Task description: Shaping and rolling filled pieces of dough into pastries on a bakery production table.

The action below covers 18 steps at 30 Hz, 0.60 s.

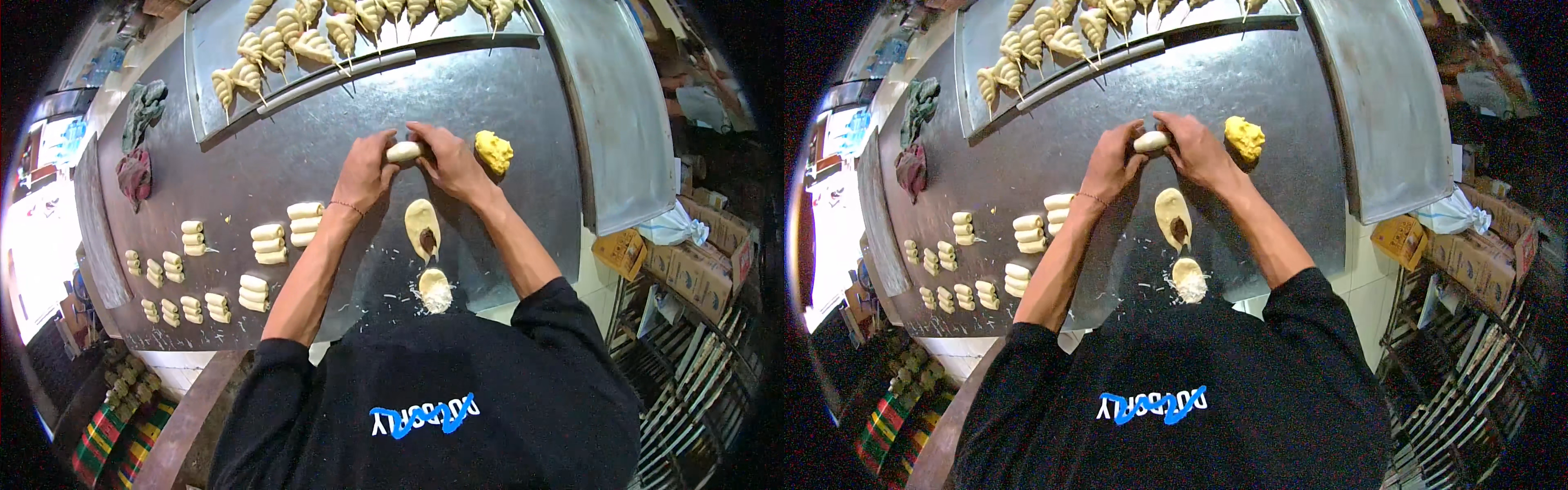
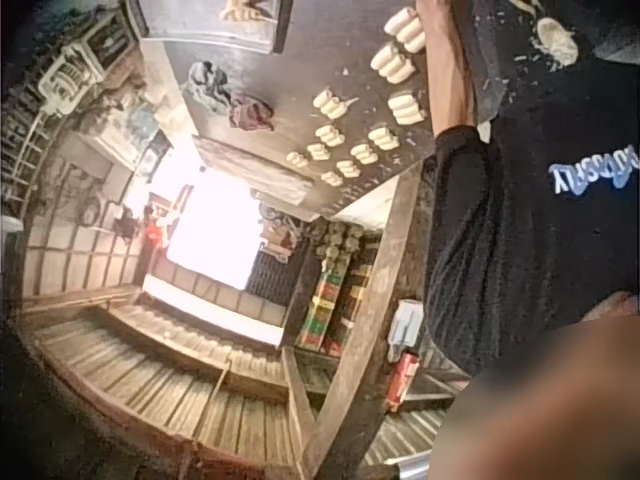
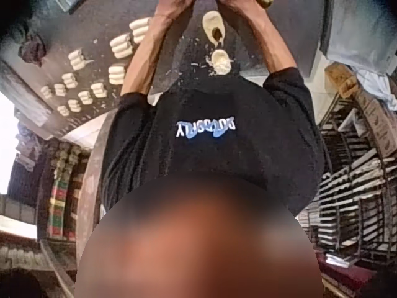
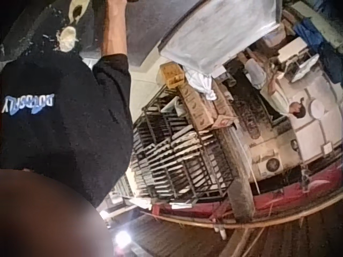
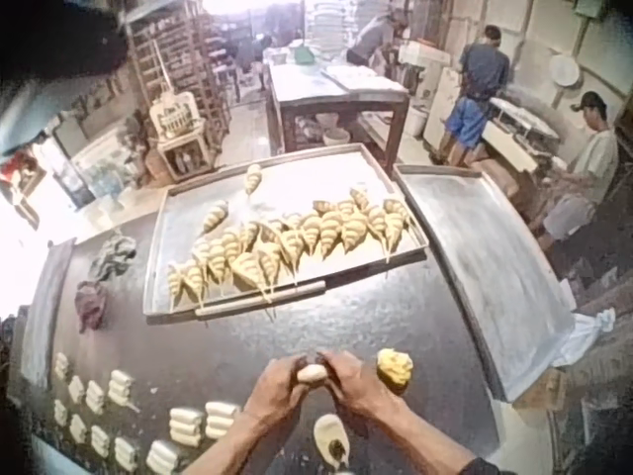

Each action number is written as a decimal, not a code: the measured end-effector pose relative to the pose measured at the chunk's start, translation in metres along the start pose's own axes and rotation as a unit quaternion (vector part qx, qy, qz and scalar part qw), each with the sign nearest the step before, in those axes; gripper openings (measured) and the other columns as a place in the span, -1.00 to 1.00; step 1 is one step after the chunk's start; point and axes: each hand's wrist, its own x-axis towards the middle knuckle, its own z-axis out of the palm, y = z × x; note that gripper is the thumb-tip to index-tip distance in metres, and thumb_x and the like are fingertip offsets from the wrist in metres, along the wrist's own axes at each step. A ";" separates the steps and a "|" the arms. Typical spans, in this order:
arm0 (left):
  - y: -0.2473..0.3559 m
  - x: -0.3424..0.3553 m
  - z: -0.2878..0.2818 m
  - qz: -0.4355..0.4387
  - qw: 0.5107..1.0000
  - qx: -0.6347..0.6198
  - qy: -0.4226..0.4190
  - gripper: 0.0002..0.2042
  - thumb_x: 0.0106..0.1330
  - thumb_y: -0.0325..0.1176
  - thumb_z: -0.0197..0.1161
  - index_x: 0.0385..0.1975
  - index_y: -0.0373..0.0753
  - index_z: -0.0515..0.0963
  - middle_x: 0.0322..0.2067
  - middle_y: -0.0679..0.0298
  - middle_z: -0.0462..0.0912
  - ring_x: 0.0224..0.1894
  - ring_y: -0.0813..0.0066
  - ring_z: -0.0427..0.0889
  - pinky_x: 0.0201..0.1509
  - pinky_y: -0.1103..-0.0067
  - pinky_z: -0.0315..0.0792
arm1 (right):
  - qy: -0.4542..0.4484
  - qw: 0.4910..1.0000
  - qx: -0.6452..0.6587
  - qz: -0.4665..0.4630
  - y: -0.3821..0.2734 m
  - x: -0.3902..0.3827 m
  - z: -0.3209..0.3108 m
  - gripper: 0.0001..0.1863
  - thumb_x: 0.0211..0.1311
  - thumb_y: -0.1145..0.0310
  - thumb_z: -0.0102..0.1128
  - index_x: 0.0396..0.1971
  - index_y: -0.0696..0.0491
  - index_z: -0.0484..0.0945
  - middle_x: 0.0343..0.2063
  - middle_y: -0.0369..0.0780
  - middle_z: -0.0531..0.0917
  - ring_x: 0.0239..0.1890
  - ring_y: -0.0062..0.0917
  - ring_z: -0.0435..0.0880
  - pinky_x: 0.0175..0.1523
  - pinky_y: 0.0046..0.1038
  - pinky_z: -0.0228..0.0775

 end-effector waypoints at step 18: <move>0.019 -0.015 0.011 -0.193 0.962 -0.136 0.139 -0.63 0.15 -0.43 0.39 -0.05 -0.38 0.55 -0.34 0.14 0.69 -0.34 0.47 0.68 -0.18 0.56 0.57 | 0.238 0.954 -0.024 0.179 -0.020 -0.019 0.038 -0.60 0.03 0.36 0.43 -0.12 0.19 0.56 -0.34 -0.11 0.74 -0.34 -0.39 0.75 -0.22 -0.40 0.58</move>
